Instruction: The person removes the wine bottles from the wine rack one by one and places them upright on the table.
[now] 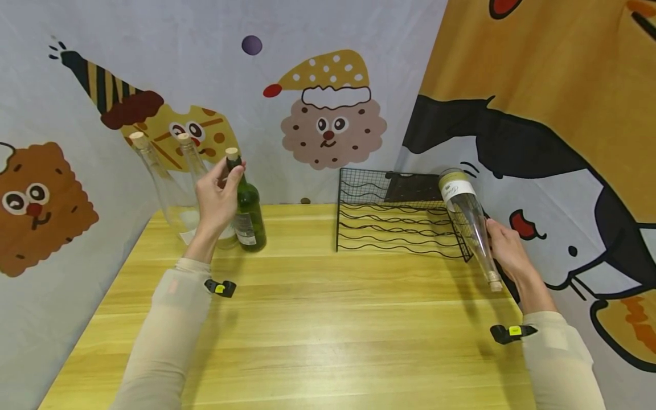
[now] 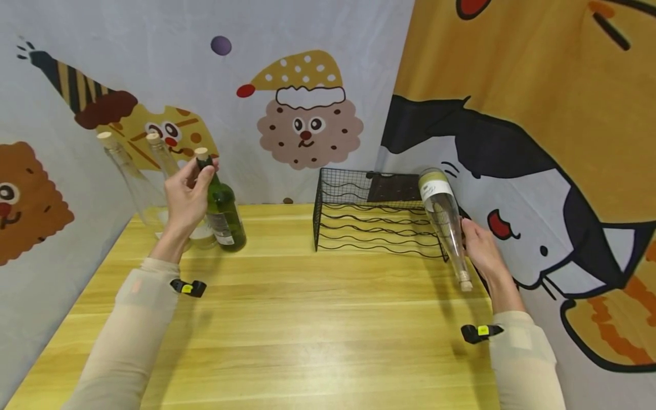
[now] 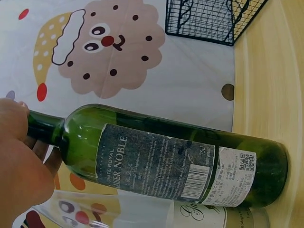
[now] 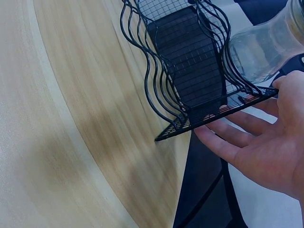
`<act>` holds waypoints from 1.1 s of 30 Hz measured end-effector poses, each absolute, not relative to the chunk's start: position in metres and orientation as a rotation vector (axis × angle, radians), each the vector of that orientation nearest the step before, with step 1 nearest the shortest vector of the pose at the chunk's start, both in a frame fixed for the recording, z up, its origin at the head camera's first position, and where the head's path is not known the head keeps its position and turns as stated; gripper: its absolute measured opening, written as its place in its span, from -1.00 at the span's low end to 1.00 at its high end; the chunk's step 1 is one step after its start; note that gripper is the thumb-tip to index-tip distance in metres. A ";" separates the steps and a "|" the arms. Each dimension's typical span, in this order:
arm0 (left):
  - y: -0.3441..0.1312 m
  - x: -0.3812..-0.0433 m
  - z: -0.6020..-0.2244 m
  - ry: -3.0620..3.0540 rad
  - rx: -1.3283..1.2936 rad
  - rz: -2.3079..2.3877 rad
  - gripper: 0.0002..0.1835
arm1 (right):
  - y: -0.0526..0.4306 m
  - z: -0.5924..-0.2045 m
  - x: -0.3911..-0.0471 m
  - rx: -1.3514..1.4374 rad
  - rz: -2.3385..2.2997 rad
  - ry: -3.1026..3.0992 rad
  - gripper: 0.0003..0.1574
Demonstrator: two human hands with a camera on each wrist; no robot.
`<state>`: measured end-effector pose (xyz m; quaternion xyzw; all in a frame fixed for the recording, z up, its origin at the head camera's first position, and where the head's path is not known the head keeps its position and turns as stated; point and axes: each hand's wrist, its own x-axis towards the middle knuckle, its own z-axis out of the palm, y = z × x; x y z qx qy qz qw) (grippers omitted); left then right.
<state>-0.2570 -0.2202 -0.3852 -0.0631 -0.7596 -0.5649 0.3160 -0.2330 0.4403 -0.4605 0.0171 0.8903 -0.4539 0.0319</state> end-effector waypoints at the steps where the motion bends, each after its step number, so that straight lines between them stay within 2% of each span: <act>1: -0.220 -0.257 -0.385 -2.000 -0.165 -1.494 -0.65 | 0.441 -0.460 -0.233 0.053 -1.392 2.741 0.02; 33: -0.230 -0.257 -0.390 -1.998 -0.119 -1.504 -0.64 | 0.444 -0.461 -0.234 0.072 -1.350 2.724 0.01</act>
